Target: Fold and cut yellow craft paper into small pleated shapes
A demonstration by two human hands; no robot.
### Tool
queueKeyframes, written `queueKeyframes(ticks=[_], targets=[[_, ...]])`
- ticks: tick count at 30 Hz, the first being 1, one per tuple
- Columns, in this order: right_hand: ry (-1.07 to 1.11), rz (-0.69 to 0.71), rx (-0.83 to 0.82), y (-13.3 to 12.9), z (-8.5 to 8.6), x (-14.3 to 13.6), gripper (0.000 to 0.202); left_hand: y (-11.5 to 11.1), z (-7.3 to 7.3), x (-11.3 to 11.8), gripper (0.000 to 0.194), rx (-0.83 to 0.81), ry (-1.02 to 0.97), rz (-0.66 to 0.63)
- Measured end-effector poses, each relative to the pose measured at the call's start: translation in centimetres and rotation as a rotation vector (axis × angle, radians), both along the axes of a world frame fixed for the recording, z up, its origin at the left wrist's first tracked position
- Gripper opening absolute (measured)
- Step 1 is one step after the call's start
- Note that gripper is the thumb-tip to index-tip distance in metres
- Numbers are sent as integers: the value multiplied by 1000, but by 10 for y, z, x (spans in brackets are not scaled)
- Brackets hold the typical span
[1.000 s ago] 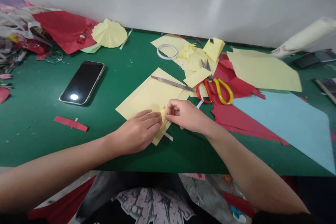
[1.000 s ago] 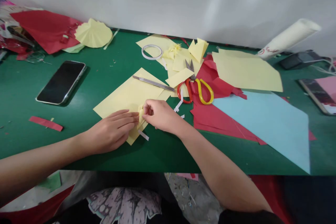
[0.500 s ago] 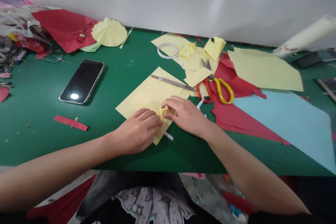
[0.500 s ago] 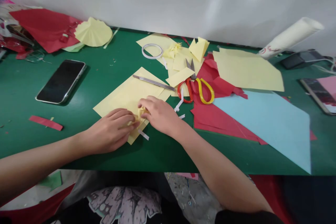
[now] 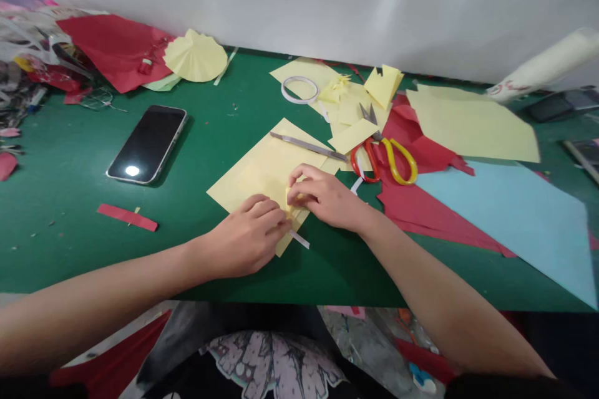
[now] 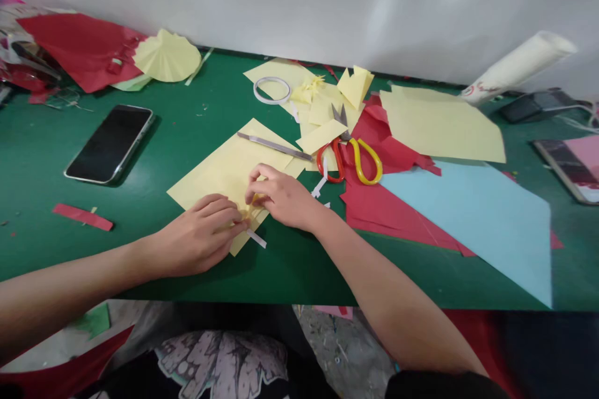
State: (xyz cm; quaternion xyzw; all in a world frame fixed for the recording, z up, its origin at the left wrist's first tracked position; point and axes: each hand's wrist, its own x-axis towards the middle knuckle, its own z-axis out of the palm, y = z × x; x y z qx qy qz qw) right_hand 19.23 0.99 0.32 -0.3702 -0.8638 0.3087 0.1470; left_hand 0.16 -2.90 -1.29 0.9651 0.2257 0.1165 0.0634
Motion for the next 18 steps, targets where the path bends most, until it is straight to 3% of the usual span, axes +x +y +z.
queueKeyframes(ticks=[18], targets=[[36,48,162,9,-9,11,21,0,-4,-2,27,-19,-84,4]])
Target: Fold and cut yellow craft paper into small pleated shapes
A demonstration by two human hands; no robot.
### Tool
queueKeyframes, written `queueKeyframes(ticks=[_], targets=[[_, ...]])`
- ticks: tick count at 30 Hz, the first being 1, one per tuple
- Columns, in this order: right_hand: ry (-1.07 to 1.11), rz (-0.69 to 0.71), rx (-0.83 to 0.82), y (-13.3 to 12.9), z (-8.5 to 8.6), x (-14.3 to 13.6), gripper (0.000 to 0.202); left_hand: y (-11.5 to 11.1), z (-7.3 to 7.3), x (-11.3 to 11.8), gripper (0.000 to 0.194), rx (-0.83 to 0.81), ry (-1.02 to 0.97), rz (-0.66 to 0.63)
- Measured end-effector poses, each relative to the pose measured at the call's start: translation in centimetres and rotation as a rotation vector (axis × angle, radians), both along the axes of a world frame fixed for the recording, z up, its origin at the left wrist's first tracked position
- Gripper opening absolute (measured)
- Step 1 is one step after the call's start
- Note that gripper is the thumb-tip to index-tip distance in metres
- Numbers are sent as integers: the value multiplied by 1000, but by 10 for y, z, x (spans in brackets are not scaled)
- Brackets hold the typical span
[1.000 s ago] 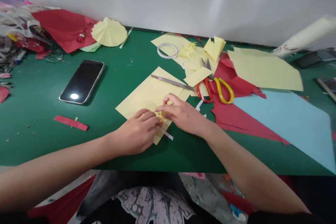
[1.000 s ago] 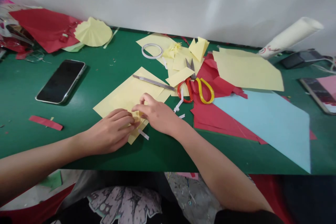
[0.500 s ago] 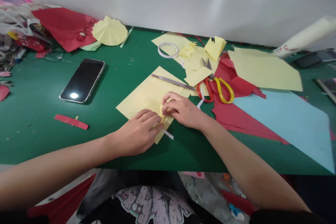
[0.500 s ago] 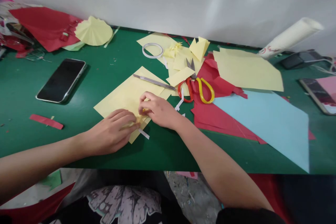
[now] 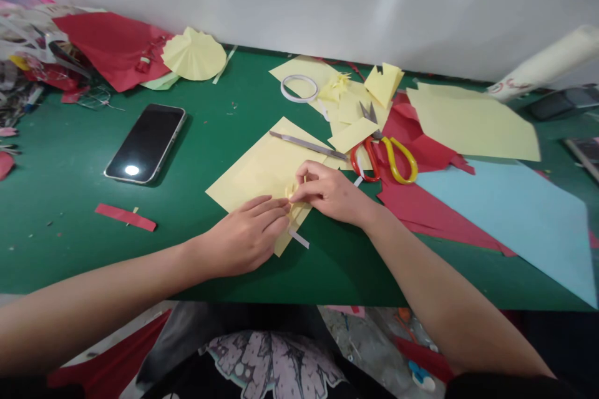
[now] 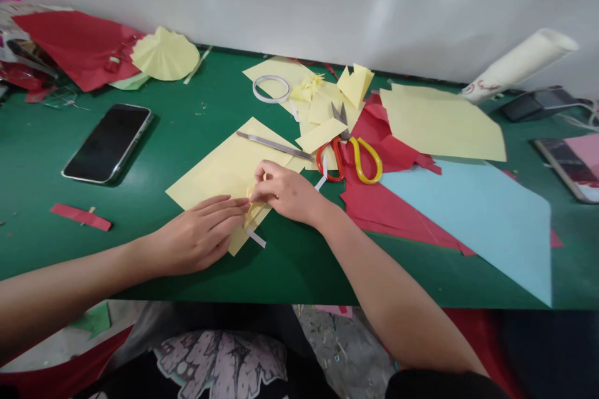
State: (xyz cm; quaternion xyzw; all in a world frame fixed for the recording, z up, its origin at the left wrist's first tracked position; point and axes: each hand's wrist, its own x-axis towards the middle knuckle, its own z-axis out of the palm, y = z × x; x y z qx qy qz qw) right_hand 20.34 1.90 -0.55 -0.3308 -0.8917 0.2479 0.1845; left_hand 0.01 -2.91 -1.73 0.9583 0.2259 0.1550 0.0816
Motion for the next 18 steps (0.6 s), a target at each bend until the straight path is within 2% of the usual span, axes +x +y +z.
queueKeyframes(ticks=[5,10,18], targets=[[-26,28,1,1,2,2,21,0,0,0,26,-21,-11,16],[-125,57,96,-1,6,3,18,-1,1,1,27,-15,-7,24],[-93,95,189,1,4,1,18,-2,1,0,32,13,65,24]])
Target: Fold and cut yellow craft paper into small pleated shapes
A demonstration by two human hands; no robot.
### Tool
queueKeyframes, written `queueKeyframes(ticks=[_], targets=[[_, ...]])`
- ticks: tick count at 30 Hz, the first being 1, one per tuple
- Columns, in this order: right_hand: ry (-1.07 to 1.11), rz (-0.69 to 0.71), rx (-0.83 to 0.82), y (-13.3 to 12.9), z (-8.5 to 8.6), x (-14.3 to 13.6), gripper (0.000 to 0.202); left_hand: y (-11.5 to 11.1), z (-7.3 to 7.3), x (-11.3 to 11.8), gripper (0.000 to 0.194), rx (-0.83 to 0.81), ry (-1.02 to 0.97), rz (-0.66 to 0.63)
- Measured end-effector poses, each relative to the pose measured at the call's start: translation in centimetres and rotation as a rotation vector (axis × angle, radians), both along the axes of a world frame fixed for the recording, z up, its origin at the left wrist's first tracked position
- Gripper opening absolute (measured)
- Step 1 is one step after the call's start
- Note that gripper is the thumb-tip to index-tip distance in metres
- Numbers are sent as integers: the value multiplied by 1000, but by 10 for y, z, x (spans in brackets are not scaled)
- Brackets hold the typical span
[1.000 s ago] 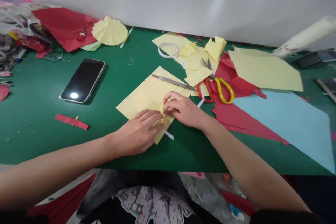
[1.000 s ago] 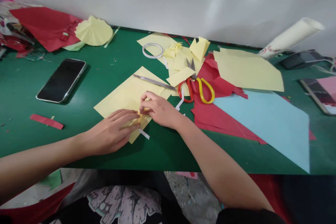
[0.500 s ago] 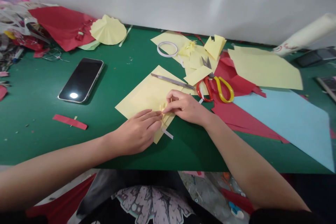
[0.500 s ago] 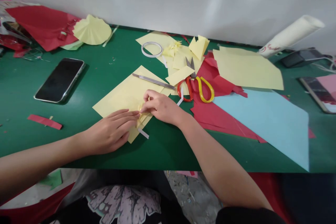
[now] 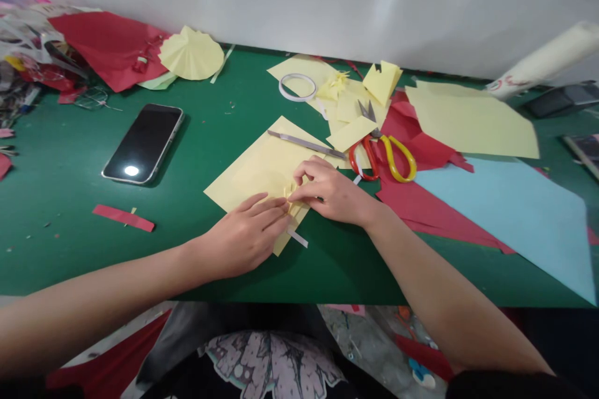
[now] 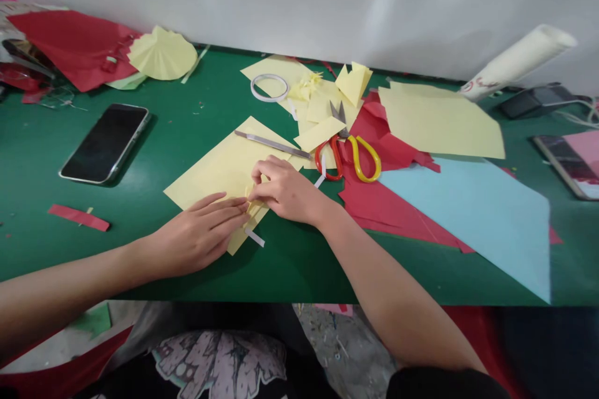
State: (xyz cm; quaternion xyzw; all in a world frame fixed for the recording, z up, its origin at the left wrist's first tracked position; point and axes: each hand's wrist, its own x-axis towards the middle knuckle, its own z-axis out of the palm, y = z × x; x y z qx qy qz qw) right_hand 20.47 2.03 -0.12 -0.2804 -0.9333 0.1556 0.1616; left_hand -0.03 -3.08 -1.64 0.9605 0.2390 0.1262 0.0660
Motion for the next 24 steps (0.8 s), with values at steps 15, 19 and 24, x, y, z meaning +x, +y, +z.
queueKeyframes(ticks=[15,19,24], targets=[[22,-42,-25,-4,-4,-4,14,-8,5,0,22,-72,92,4],[3,-20,-8,-5,-1,-5,17,-9,5,-1,22,-73,70,-5],[-21,10,17,-3,-1,-7,17,-1,6,-5,19,-144,-18,12]])
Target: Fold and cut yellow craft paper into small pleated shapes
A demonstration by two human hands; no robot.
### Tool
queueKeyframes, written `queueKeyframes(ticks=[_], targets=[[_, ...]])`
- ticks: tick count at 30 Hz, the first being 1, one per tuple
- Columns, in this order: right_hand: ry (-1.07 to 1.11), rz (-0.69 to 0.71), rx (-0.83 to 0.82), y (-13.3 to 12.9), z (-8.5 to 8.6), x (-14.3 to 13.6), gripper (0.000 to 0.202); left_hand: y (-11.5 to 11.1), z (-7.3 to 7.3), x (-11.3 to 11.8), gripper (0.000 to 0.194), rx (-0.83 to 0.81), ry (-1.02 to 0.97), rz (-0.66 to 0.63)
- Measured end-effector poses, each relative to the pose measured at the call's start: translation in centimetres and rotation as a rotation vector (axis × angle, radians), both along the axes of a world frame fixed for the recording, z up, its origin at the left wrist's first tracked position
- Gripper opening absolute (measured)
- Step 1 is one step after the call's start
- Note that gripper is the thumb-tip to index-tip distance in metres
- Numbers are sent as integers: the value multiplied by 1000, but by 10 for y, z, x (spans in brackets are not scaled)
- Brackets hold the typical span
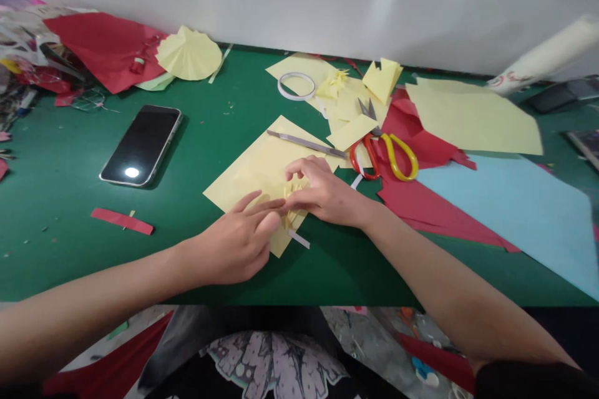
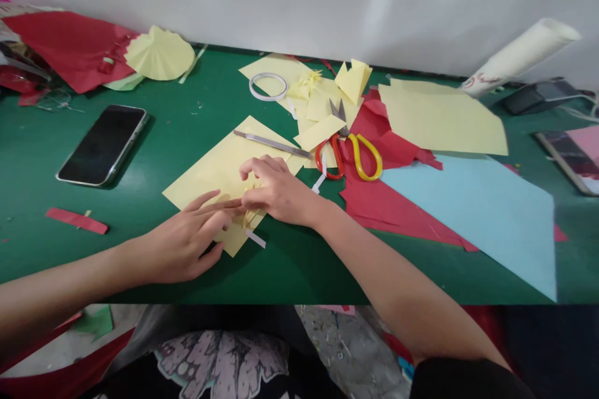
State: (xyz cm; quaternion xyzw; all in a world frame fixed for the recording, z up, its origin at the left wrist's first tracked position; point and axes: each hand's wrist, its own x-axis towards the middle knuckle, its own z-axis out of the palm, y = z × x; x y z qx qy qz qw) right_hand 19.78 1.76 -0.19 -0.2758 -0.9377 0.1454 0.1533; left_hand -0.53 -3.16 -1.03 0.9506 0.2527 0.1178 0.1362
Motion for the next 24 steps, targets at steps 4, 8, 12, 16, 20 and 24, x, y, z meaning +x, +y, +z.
queueKeyframes(ticks=[4,8,12,16,20,24], targets=[[-7,27,16,0,-2,-1,21,14,3,-5,15,-78,-46,27],[-42,51,31,-1,-2,-3,23,25,3,-6,14,-108,-71,18],[-75,118,28,2,0,-5,24,28,2,-6,13,-95,-74,16],[-101,184,13,4,3,-8,21,27,2,-6,11,-48,-46,6],[-119,205,-5,4,6,-10,19,28,1,-6,12,-23,-31,-2],[-128,206,12,3,5,-11,20,28,0,-5,13,-23,-41,-7]])
